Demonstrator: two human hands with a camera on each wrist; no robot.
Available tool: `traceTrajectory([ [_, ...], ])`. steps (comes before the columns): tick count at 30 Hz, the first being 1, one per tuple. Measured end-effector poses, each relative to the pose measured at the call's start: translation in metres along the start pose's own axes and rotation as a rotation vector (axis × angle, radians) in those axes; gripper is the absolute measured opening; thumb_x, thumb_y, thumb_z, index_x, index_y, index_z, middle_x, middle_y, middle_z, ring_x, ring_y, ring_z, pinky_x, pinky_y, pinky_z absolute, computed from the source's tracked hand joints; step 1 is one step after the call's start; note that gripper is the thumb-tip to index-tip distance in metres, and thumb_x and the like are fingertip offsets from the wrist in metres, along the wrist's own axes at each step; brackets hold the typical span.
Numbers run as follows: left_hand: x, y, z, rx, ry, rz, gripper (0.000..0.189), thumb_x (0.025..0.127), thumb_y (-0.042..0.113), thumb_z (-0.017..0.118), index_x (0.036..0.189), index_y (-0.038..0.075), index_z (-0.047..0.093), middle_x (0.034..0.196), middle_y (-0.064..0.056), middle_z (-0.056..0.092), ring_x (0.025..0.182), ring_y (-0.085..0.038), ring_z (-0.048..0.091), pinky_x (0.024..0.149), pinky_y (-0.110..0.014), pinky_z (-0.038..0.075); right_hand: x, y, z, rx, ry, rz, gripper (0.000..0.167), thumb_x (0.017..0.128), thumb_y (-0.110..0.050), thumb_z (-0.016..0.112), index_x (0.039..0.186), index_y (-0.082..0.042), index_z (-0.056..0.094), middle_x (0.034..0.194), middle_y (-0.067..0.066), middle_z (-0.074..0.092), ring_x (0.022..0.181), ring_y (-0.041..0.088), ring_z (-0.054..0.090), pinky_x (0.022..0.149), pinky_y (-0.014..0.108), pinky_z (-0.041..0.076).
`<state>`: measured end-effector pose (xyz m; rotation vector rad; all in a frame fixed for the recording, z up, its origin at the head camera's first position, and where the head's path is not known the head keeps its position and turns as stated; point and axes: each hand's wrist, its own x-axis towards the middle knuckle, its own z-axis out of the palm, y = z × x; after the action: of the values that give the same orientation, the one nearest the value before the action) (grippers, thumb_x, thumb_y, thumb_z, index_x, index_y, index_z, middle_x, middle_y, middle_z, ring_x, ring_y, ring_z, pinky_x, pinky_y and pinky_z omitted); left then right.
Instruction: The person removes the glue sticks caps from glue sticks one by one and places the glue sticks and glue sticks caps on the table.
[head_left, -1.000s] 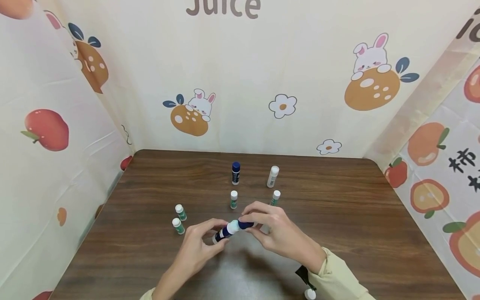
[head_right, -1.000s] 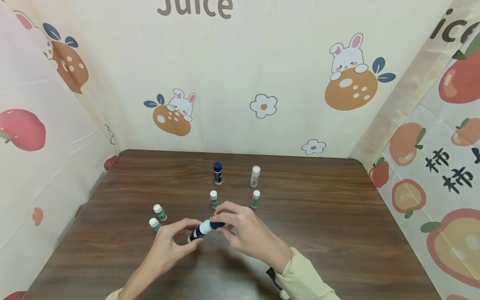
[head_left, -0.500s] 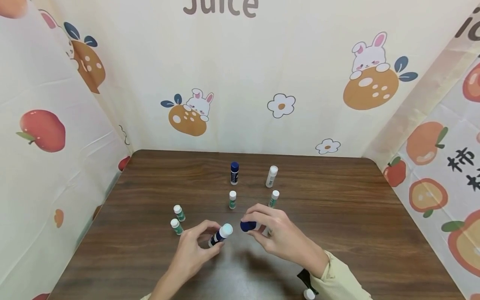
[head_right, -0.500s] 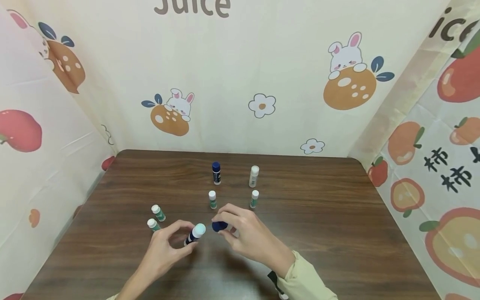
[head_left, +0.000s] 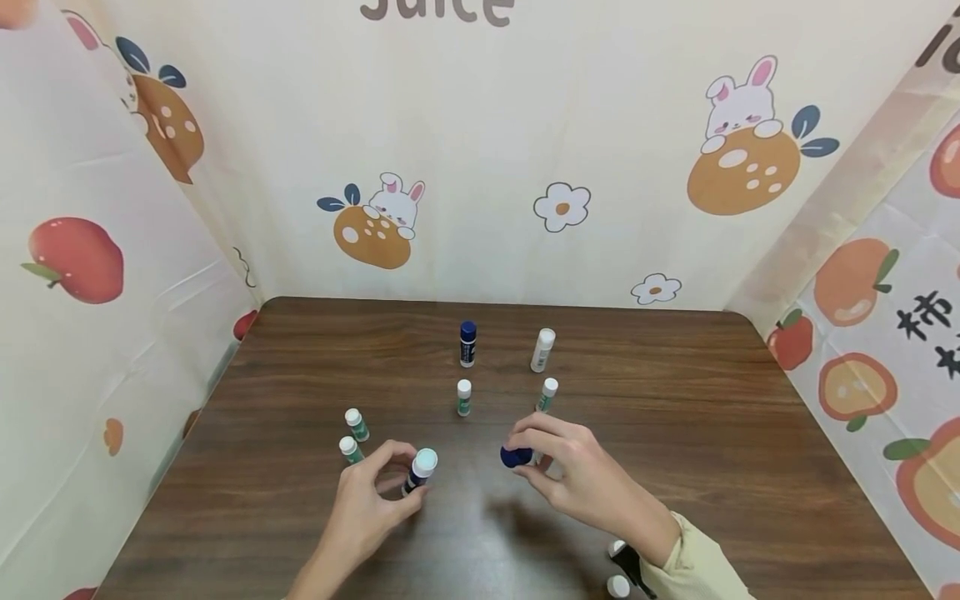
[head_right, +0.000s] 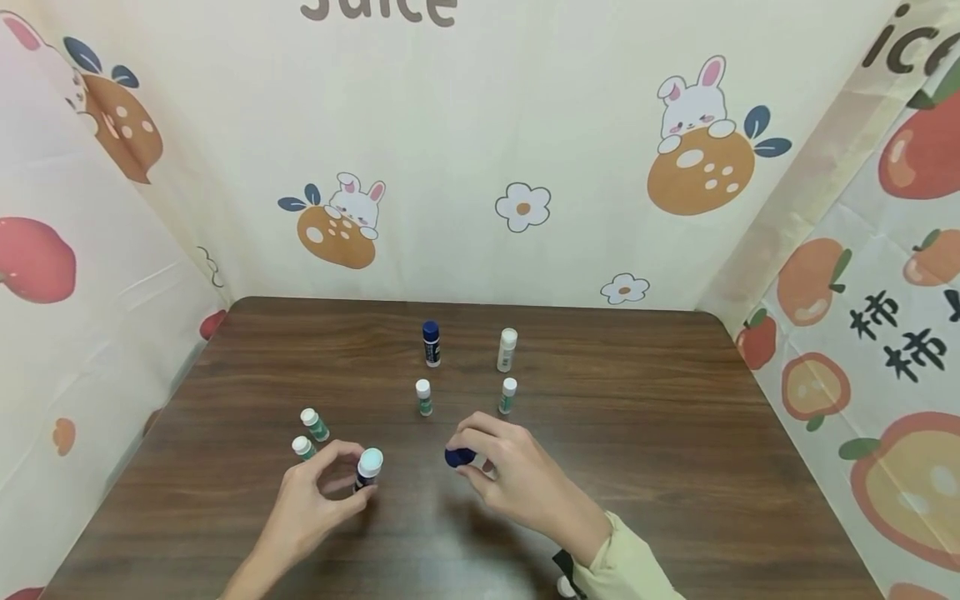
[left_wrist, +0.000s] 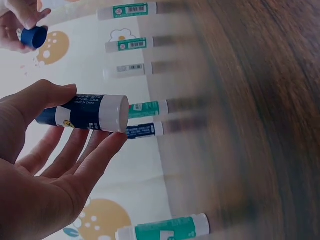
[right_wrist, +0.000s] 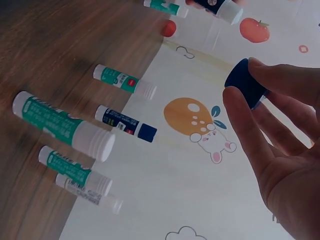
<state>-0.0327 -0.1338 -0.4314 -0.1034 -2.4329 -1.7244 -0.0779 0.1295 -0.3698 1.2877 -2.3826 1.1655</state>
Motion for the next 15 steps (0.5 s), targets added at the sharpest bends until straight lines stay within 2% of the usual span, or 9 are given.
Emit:
traceTrajectory([
  [7,-0.003,-0.003,-0.007,0.018,0.033,0.002,0.044,0.062,-0.011,0.08,0.092,0.016,0.063,0.092,0.003,0.065,0.088,-0.014,0.065,0.076,-0.026,0.055,-0.009,0.001,-0.004,-0.026,0.021,0.006,0.029,0.072,0.004,0.077,0.095,-0.009,0.067,0.099,-0.002,0.06,0.076,0.006,0.06,0.057,0.01,0.048],
  [15,-0.006,-0.01,-0.015,0.048,0.094,0.022,0.045,0.059,-0.013,0.081,0.091,0.012,0.062,0.093,0.001,0.063,0.086,-0.011,0.063,0.071,-0.024,0.056,-0.018,0.003,-0.006,-0.028,0.043,-0.003,0.031,0.071,0.005,0.077,0.096,-0.009,0.067,0.098,-0.001,0.06,0.067,-0.001,0.057,0.053,0.009,0.047],
])
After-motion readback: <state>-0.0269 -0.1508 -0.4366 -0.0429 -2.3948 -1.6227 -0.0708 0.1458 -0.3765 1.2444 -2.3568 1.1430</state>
